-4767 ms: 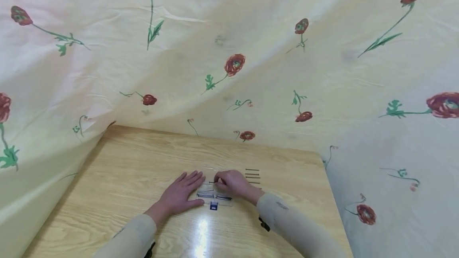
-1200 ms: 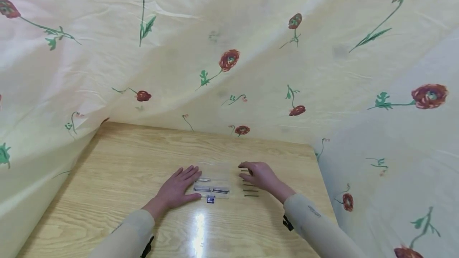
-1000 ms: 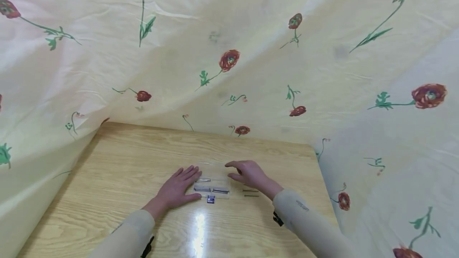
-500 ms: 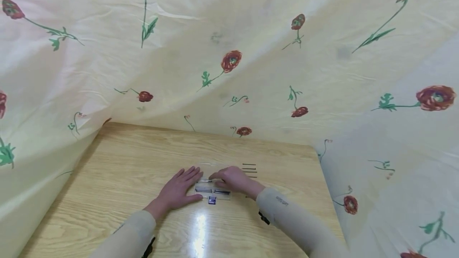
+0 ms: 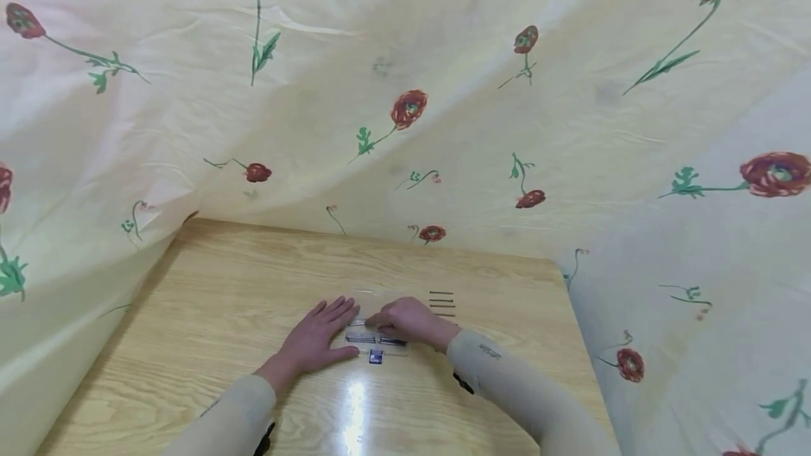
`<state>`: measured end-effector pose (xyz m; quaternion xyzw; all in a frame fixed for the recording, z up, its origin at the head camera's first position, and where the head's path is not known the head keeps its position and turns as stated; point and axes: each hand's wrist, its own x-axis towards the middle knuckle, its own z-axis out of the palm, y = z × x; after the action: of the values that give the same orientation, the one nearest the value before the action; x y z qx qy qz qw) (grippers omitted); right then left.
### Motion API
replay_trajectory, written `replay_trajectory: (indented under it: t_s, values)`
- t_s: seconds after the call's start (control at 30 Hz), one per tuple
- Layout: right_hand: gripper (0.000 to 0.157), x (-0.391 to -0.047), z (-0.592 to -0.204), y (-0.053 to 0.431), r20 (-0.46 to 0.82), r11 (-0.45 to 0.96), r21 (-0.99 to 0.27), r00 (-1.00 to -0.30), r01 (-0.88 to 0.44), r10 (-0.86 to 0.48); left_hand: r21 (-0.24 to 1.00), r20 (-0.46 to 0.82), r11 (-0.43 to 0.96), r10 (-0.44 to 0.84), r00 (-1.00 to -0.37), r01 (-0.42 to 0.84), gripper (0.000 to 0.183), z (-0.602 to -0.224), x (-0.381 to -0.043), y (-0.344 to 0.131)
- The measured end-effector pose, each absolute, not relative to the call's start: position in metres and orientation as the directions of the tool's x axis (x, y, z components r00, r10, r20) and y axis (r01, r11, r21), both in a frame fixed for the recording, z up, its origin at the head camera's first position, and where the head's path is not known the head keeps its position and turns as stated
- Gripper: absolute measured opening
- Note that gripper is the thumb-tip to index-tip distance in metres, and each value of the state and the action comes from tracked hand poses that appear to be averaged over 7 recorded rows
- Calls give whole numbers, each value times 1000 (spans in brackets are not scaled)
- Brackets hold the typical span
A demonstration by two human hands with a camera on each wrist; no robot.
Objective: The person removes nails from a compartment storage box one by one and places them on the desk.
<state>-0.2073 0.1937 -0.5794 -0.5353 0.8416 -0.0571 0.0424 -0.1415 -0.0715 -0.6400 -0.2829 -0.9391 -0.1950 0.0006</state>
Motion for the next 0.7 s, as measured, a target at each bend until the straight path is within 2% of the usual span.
replay_trajectory:
  t_s: [0.23,0.7]
  values:
    - [29,-210,-586,190,6,394,-120,-397,-911,-918,379,95,764,530,-843,523,87,-638,-140,-71]
    - [14,-211,-586,179,-37,437,-110,-435,-893,-900,356,127,765,530,-839,537,87,-644,-142,-73]
